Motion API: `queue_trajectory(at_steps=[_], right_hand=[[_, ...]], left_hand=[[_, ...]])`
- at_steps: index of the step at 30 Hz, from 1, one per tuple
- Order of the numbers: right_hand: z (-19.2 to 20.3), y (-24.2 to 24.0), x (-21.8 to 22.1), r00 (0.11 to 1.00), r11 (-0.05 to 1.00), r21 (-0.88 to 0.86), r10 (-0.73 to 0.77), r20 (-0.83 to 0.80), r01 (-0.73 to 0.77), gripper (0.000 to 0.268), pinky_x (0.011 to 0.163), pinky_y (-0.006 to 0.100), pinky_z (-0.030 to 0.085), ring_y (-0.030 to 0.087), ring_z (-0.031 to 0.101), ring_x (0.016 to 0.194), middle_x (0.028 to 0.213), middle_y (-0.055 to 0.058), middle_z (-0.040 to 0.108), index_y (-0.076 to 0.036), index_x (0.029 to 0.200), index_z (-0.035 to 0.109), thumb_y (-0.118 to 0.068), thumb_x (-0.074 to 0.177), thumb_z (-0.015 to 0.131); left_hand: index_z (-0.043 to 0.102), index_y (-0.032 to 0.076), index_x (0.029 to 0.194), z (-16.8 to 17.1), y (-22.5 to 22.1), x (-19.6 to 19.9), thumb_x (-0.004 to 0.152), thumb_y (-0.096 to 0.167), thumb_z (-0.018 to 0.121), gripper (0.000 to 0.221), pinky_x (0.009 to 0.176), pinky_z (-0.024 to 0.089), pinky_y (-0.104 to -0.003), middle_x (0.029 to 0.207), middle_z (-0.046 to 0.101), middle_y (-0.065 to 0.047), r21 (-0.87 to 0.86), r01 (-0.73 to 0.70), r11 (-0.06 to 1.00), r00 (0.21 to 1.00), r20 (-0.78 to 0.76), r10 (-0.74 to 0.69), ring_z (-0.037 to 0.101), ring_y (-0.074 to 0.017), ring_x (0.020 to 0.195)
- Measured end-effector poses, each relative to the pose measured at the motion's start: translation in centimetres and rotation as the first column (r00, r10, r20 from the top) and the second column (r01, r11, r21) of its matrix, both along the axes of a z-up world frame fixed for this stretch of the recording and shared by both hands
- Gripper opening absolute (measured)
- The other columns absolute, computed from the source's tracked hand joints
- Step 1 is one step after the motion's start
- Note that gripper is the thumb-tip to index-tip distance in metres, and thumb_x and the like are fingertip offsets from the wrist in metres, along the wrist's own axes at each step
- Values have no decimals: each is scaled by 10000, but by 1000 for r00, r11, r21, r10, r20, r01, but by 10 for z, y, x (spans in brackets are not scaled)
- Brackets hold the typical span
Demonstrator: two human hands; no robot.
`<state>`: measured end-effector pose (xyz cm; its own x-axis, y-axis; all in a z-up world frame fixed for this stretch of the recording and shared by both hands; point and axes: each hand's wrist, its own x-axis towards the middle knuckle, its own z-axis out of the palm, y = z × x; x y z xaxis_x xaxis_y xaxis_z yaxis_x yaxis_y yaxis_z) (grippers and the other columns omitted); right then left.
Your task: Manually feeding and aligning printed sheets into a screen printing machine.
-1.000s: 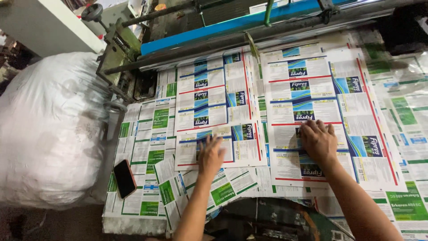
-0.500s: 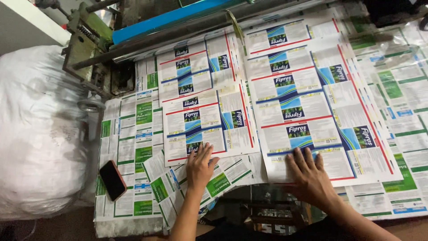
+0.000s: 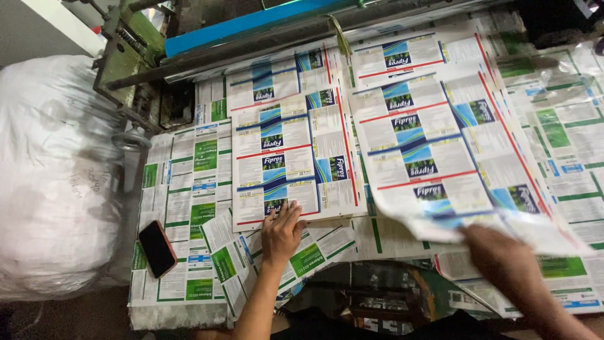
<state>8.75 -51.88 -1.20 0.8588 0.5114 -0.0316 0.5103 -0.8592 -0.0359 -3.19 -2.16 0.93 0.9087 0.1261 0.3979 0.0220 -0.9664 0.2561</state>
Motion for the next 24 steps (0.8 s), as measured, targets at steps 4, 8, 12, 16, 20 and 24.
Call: queue_trajectory(at_steps=[4, 8, 12, 16, 20, 24], right_hand=[[132, 41, -15, 935, 885, 456, -75, 347, -98, 238, 695, 318, 573, 195, 728, 863, 1095, 21, 730, -204, 1197, 644, -73, 999, 627], [71, 55, -26, 988, 969, 240, 25, 151, -61, 547, 932, 432, 537, 256, 667, 1161, 1307, 57, 690, -205, 1323, 654, 26, 837, 552], [16, 69, -27, 995, 992, 94, 79, 58, -85, 678, 1089, 482, 473, 274, 572, 1332, 1432, 13, 610, -236, 1410, 605, -2, 774, 582], [25, 78, -20, 993, 947, 314, 38, 110, -71, 580, 1116, 499, 467, 301, 560, 1352, 1428, 42, 600, -173, 1378, 578, -58, 810, 604], [9, 82, 1, 985, 975, 217, 4, 172, -41, 604, 1166, 482, 460, 268, 569, 1384, 1467, 0, 609, -230, 1399, 590, 2, 843, 553], [7, 90, 16, 986, 972, 232, 7, 169, -47, 598, 1135, 513, 452, 301, 562, 1365, 1458, 28, 607, -196, 1404, 588, -51, 825, 557]], left_hand=[[733, 107, 1225, -3, -1, 0, 980, 278, 671, 305, 1057, 445, -532, 1289, 726, -85, -24, 3, 1000, 1000, 29, -2, 637, -305, 1280], [743, 122, 1199, -8, 0, 0, 1002, 272, 635, 270, 1063, 446, -521, 1282, 735, -68, -55, -24, 998, 999, 29, 25, 645, -293, 1287], [755, 142, 1171, -8, 0, 2, 1010, 305, 625, 263, 1055, 457, -510, 1262, 741, -46, -50, -51, 997, 999, 10, 51, 654, -277, 1282], [753, 130, 1180, -10, -3, -4, 1010, 327, 621, 292, 1064, 441, -511, 1280, 734, -53, -38, -48, 998, 999, 14, 48, 640, -281, 1289], [745, 115, 1200, -14, -3, -2, 1027, 344, 594, 323, 1103, 417, -506, 1315, 721, -55, -42, -41, 998, 998, 39, 43, 619, -277, 1320], [742, 109, 1209, -13, -4, -4, 1035, 357, 572, 347, 1123, 404, -506, 1332, 713, -57, -51, -44, 998, 998, 42, 47, 610, -284, 1331]])
